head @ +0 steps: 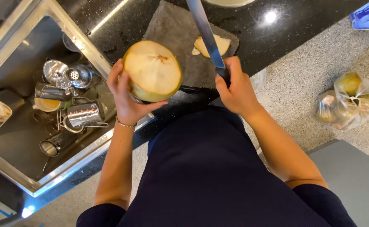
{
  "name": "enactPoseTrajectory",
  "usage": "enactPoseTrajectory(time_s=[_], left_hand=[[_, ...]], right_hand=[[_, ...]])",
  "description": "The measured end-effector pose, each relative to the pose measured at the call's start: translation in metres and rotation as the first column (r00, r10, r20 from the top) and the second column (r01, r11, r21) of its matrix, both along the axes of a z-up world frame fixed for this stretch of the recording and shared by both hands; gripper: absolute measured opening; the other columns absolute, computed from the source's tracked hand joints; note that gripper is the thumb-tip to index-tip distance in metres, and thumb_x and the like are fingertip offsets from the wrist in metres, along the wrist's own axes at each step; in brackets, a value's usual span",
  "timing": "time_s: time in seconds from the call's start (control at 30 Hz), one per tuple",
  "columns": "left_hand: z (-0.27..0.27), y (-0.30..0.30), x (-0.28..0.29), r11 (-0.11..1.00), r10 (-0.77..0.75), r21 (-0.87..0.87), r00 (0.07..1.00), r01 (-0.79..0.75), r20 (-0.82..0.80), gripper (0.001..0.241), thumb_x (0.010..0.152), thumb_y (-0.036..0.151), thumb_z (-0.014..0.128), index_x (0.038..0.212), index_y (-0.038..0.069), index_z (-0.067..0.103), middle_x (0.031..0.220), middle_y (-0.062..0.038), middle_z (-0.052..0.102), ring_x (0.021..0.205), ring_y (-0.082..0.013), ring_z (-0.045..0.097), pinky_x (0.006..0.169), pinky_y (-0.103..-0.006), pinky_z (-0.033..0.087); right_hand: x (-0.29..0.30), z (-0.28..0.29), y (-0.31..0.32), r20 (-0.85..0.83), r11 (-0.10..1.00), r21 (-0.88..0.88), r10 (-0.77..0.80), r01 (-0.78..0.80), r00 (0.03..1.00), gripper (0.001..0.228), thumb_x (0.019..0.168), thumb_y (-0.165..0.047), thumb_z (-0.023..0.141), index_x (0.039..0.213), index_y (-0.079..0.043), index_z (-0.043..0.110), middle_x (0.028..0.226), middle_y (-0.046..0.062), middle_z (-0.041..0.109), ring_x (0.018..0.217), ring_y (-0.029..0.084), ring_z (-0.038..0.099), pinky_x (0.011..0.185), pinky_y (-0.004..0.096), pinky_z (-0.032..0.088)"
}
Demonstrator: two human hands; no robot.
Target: The person takes a young coconut from a plastic bag on the floor, sits at the counter, and uses a cleaver to chop and trim the husk off the top of the coconut, rotating it and cutting off pieces. They then rinse the trimmed coconut under the tap at the sink.
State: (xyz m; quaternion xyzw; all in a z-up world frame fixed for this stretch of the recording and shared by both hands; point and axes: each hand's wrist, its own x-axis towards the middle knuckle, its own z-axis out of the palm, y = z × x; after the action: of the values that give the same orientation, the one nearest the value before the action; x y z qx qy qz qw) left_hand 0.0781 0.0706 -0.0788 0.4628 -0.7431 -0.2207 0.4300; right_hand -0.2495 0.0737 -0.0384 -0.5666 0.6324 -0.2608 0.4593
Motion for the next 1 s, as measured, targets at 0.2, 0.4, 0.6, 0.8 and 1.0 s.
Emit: enactPoseTrajectory(time_s=[0.2, 0.4, 0.6, 0.8, 1.0], left_hand=[[0.046, -0.011, -0.034, 0.995, 0.063, 0.063, 0.967, -0.08, 0.247, 0.115, 0.069, 0.045, 0.1, 0.158, 0.015, 0.034, 0.159, -0.028, 0.029, 0.15, -0.0473, 0.035, 0.125, -0.0573, 0.039], [0.068, -0.041, -0.07, 0.987, 0.09, 0.094, 0.938, -0.129, 0.335, 0.126, 0.062, 0.056, 0.104, 0.158, 0.012, 0.036, 0.161, -0.025, 0.031, 0.146, -0.0478, 0.038, 0.123, -0.0556, 0.038], [0.07, -0.043, -0.09, 0.978, 0.152, 0.054, 0.859, -0.204, 0.489, 0.116, 0.062, 0.054, 0.101, 0.155, 0.014, 0.044, 0.157, -0.022, 0.036, 0.138, -0.0452, 0.041, 0.115, -0.0548, 0.04], [0.068, -0.039, -0.093, 0.964, 0.206, 0.043, 0.845, -0.261, 0.494, 0.11, 0.068, 0.056, 0.101, 0.155, 0.017, 0.047, 0.159, -0.021, 0.034, 0.139, -0.0452, 0.041, 0.115, -0.0534, 0.041], [0.069, -0.04, -0.093, 0.959, 0.212, 0.064, 0.851, -0.274, 0.48, 0.106, 0.067, 0.053, 0.1, 0.152, 0.016, 0.048, 0.158, -0.022, 0.033, 0.139, -0.0455, 0.04, 0.114, -0.0543, 0.041]], right_hand=[[0.011, 0.006, 0.002, 0.119, 0.999, -0.003, 0.044, -0.044, 0.992, 0.029, 0.106, -0.01, 0.051, 0.134, -0.006, 0.042, 0.092, 0.011, 0.068, 0.068, 0.024, 0.071, 0.064, 0.036, 0.055], [0.015, 0.011, 0.003, -0.2, 0.985, -0.157, 0.041, -0.073, 0.979, 0.026, 0.107, -0.016, 0.057, 0.13, -0.009, 0.047, 0.093, 0.021, 0.071, 0.087, 0.047, 0.069, 0.071, 0.054, 0.051], [0.027, 0.017, 0.01, -0.253, 0.985, -0.136, 0.066, -0.103, 0.965, 0.025, 0.105, -0.017, 0.056, 0.124, -0.004, 0.048, 0.088, 0.022, 0.069, 0.081, 0.047, 0.067, 0.066, 0.056, 0.049], [0.042, 0.02, 0.007, -0.384, 0.947, -0.256, 0.082, -0.192, 0.92, 0.019, 0.106, -0.017, 0.057, 0.118, -0.005, 0.048, 0.09, 0.019, 0.07, 0.074, 0.041, 0.068, 0.059, 0.049, 0.052], [0.035, 0.021, 0.01, -0.447, 0.948, -0.179, 0.159, -0.262, 0.88, 0.019, 0.108, -0.018, 0.056, 0.116, -0.004, 0.047, 0.084, 0.018, 0.068, 0.072, 0.039, 0.068, 0.057, 0.048, 0.052]])
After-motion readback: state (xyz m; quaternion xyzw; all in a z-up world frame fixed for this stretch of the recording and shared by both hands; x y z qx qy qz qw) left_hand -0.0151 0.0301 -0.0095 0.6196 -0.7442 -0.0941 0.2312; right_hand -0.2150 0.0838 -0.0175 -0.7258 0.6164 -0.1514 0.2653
